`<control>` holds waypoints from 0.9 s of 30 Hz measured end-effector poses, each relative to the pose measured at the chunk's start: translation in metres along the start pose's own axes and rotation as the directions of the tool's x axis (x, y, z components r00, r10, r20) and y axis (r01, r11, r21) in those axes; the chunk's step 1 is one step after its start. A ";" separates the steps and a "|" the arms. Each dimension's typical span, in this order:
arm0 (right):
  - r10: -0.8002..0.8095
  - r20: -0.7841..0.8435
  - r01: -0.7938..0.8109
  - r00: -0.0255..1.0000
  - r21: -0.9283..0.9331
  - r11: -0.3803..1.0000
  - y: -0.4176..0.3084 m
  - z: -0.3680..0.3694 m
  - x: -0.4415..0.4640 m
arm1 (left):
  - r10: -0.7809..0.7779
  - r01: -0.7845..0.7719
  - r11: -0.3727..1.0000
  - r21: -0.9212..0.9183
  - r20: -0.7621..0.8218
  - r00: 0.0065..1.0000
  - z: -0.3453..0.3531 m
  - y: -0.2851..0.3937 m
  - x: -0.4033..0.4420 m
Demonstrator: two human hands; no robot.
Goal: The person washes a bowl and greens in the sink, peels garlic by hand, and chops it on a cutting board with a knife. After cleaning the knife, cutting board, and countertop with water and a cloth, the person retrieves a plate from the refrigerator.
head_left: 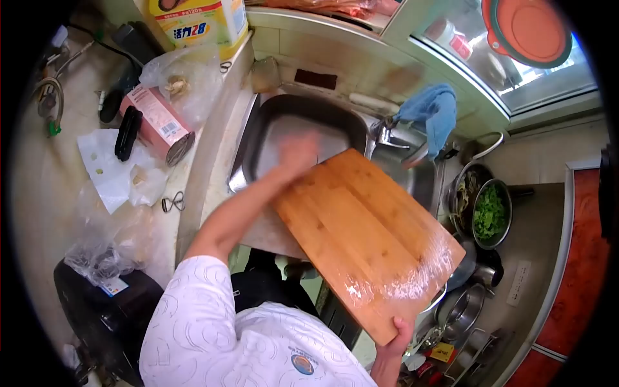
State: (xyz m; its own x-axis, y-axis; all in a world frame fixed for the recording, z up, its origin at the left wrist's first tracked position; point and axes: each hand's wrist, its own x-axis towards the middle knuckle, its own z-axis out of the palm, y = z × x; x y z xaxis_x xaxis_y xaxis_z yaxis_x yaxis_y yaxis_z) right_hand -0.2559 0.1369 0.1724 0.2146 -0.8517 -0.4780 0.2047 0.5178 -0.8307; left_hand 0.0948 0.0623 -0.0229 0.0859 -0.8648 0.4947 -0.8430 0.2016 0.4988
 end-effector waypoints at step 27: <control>-0.425 0.740 0.853 0.521 -0.476 0.216 -0.203 0.123 -0.035 | -0.881 -0.068 0.016 -0.998 -0.046 0.471 -0.177 -0.004 0.001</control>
State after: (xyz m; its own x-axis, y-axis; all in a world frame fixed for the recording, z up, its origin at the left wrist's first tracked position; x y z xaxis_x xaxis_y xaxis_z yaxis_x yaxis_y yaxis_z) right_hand -0.1880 0.0712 0.3931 0.7315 -0.6044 0.3155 -0.2272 -0.6524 -0.7230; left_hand 0.1925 0.1417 0.1017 0.8075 -0.5637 -0.1737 0.5106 0.5208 0.6842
